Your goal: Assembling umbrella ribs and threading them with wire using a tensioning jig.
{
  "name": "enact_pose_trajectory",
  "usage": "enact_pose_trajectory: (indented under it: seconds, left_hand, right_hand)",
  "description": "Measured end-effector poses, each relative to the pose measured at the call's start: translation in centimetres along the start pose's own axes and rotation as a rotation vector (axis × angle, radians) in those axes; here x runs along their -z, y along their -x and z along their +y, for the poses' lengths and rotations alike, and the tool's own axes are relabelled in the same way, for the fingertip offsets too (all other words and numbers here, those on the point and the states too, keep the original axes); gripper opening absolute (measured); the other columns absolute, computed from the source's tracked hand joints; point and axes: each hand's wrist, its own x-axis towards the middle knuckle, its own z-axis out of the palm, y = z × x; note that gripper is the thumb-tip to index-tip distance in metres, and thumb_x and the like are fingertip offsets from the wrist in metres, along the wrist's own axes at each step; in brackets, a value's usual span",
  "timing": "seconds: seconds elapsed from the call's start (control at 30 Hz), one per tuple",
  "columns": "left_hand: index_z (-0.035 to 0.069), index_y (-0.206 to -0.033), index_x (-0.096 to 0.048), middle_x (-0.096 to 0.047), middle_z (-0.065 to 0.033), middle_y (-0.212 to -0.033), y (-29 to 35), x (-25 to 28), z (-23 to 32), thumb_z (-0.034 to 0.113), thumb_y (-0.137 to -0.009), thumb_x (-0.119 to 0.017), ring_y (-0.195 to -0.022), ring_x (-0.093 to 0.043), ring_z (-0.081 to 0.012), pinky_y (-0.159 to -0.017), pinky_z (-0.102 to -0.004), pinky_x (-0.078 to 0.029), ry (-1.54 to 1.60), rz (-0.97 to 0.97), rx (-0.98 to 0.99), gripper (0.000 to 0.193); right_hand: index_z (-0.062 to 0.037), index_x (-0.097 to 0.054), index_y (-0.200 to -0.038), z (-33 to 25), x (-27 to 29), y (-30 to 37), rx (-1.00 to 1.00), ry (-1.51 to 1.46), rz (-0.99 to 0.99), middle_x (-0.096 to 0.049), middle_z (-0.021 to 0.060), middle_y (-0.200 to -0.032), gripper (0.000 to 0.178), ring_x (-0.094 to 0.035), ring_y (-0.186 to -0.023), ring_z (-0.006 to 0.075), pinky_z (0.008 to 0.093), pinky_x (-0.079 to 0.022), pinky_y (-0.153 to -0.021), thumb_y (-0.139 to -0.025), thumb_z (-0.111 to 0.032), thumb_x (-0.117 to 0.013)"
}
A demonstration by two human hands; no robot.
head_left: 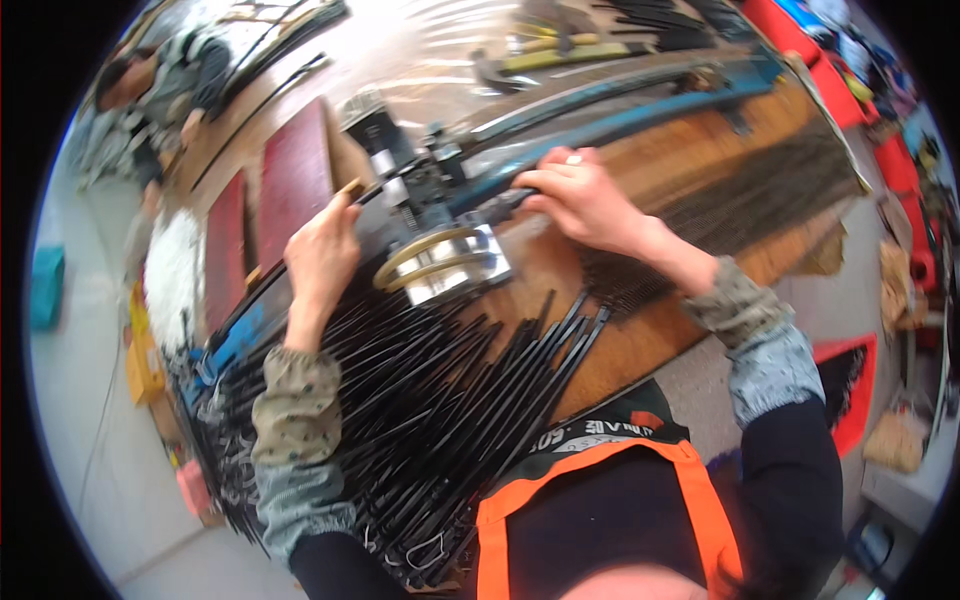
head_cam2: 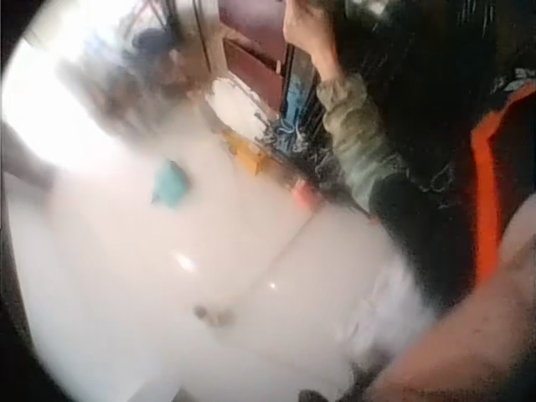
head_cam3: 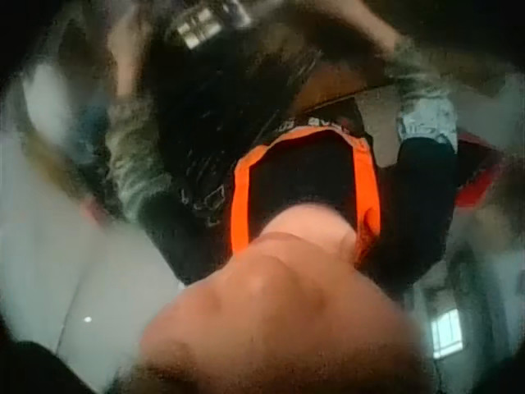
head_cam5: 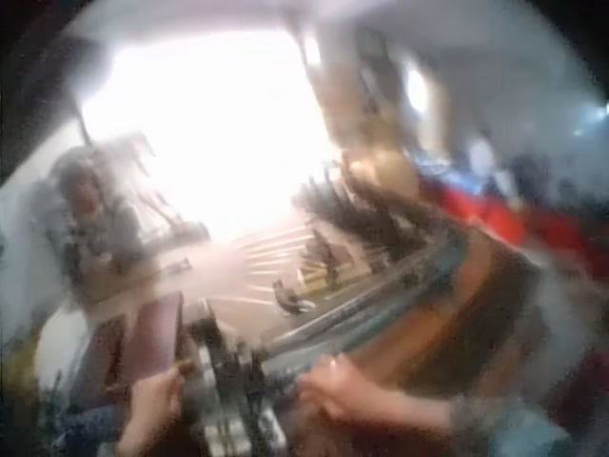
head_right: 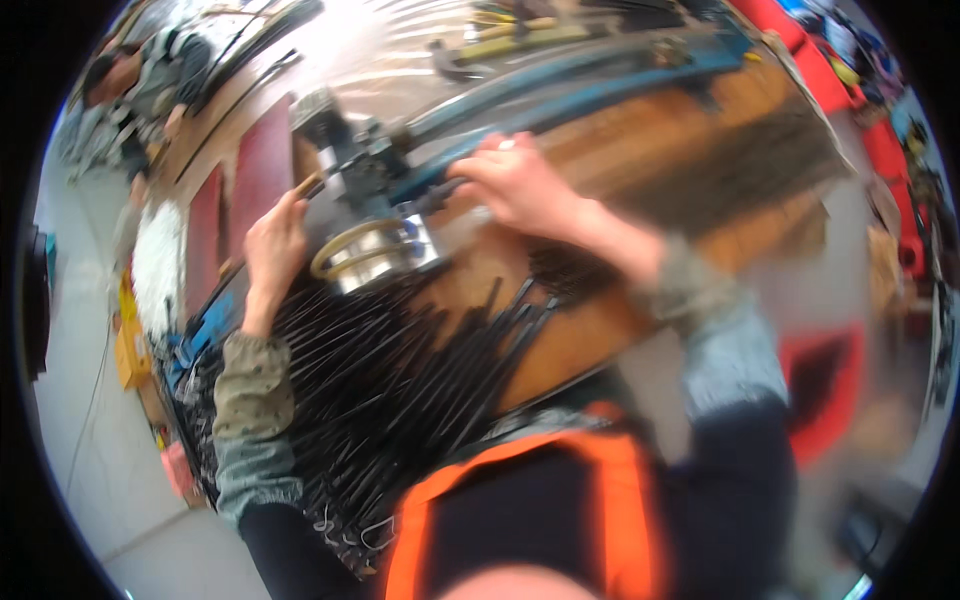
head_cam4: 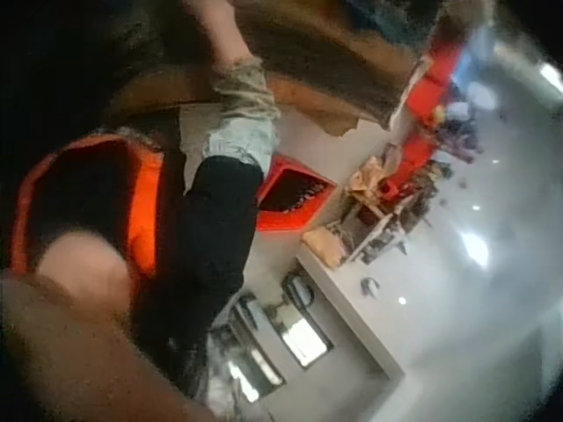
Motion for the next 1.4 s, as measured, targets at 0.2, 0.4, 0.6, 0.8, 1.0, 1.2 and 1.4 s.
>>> enact_pose_trajectory:
  seconds: [0.2,0.4,0.6,0.8,1.0,1.2,1.4]
  left_hand:
    - [0.010,-0.098,-0.064,-0.065,-0.0165,-0.078,-0.1,-1.0,-1.1,0.024,-0.098,-0.057,-0.074,-0.065,-0.0386,-0.060,-0.0480,-0.048,-0.032,0.099,-0.093,0.016]
    - [0.012,-0.095,-0.062,-0.067,-0.0080,-0.080,-1.2,-0.9,-4.1,0.023,-0.097,-0.058,-0.071,-0.066,-0.0302,-0.059,-0.0411,-0.050,-0.166,0.247,-0.369,0.012]
    - [0.026,-0.111,-0.071,-0.068,0.0025,-0.101,3.0,1.6,-11.4,0.031,-0.093,-0.063,-0.099,-0.061,-0.0200,-0.081,-0.0448,-0.039,-0.485,0.390,-0.241,0.020]
    - [0.016,-0.075,-0.067,-0.057,0.0007,-0.074,16.5,6.6,0.0,0.023,-0.080,-0.076,-0.077,-0.057,-0.0191,-0.072,-0.0353,-0.041,0.094,-0.281,-0.221,0.012]
    - [0.012,-0.092,-0.063,-0.057,-0.0028,-0.091,19.4,5.2,5.3,0.016,-0.084,-0.069,-0.091,-0.056,-0.0200,-0.080,-0.0359,-0.042,-0.138,-0.145,-0.127,0.011]
    - [0.008,-0.091,-0.057,-0.055,-0.0062,-0.088,18.7,3.1,4.1,0.014,-0.086,-0.067,-0.088,-0.056,-0.0250,-0.074,-0.0380,-0.047,-0.005,-0.173,-0.115,0.012]
    - [0.010,-0.096,-0.057,-0.052,-0.0051,-0.077,15.0,3.0,6.7,0.015,-0.090,-0.066,-0.072,-0.060,-0.0233,-0.057,-0.0358,-0.051,0.104,-0.163,-0.211,0.012]
  right_hand:
    - [-0.0019,-0.066,-0.104,1.8,-0.9,-0.5,-0.011,-0.202,-0.048,-0.063,0.0131,-0.086,0.023,-0.060,-0.086,0.0299,0.0388,-0.045,-0.077,-0.085,-0.013,-0.072]
    - [-0.0057,-0.066,-0.100,4.4,1.3,2.7,-0.063,0.187,-0.603,-0.065,0.0119,-0.090,0.034,-0.061,-0.094,0.0319,0.0452,-0.043,-0.089,-0.084,-0.035,-0.073]
    - [0.0020,-0.062,-0.095,3.6,1.9,2.5,-0.218,0.048,-0.593,-0.060,0.0194,-0.088,0.024,-0.060,-0.083,0.0377,0.0424,-0.049,-0.073,-0.081,-0.015,-0.071]
    - [0.0049,-0.060,-0.090,4.1,2.6,2.4,-0.222,0.006,-0.710,-0.058,0.0189,-0.084,0.015,-0.060,-0.076,0.0318,0.0396,-0.046,-0.067,-0.085,-0.007,-0.068]
    - [0.0044,-0.058,-0.090,4.7,1.7,2.1,-0.031,0.098,-0.587,-0.054,0.0144,-0.078,0.017,-0.053,-0.068,0.0260,0.0354,-0.044,-0.064,-0.085,-0.008,-0.068]
    - [0.0033,-0.057,-0.086,3.1,3.2,3.2,-0.174,-0.027,-0.422,-0.048,0.0097,-0.074,0.021,-0.047,-0.068,0.0196,0.0343,-0.042,-0.064,-0.088,-0.014,-0.069]
    - [0.0014,-0.066,-0.097,2.2,3.2,3.8,-0.204,-0.210,-0.387,-0.061,0.0058,-0.089,0.018,-0.058,-0.085,0.0147,0.0290,-0.048,-0.074,-0.092,-0.015,-0.068]
